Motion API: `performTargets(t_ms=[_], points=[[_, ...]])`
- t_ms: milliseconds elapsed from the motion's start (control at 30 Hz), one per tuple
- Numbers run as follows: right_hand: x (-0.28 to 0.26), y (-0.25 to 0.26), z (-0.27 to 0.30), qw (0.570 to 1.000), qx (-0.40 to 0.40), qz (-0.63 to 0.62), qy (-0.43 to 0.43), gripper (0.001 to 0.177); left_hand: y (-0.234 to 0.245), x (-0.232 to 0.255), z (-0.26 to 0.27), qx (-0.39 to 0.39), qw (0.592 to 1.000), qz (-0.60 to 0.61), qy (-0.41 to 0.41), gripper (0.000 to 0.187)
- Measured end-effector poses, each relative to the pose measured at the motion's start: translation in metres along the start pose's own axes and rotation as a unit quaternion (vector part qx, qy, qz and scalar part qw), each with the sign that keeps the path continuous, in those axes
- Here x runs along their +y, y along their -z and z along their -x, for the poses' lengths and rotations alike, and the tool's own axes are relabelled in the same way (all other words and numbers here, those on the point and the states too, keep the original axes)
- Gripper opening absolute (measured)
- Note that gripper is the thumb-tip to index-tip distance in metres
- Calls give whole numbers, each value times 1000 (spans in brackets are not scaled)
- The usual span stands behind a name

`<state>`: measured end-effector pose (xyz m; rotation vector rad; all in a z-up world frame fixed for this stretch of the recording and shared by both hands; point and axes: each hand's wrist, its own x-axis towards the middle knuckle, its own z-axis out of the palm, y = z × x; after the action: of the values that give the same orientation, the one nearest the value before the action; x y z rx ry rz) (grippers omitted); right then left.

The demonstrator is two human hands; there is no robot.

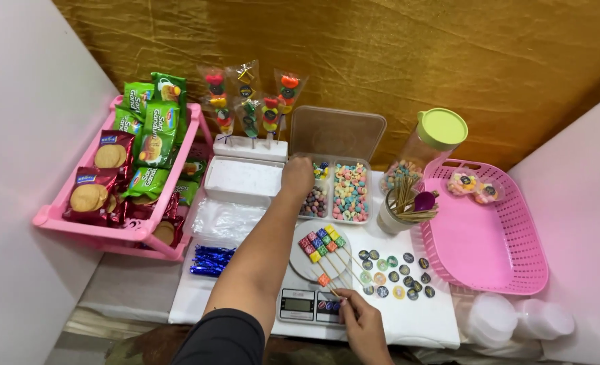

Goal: The person is packaging small square candies into a small plastic bag, aligning them with a stick, and then weighing the finished pack on a digital scale.

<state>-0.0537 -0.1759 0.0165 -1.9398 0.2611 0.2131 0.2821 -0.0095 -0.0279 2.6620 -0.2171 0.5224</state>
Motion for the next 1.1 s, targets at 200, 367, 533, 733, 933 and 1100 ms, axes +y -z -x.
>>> performTargets(t_ms=[200,367,533,733,933,1100], points=[[-1,0,-6,1000,-5,-11,-24,32,-12,-1,-20,-43,997,-26,52,24],[4,0,-7,1000,-3,-16,-3,31,-12,2,-19,-28,997,6,76,15],[-5,3,-3,1000,-11,-28,-6,33,-1,5,-13,-51,993,55,94,21],[-13,3,2,999,-20,-25,-7,32,29,13,-12,-52,974,151,158,11],[-20,5,7,999,-21,-26,-10,33,27,8,-13,-75,974,159,143,10],[-18,5,6,999,-20,-25,-15,32,16,7,-14,-49,984,113,132,9]])
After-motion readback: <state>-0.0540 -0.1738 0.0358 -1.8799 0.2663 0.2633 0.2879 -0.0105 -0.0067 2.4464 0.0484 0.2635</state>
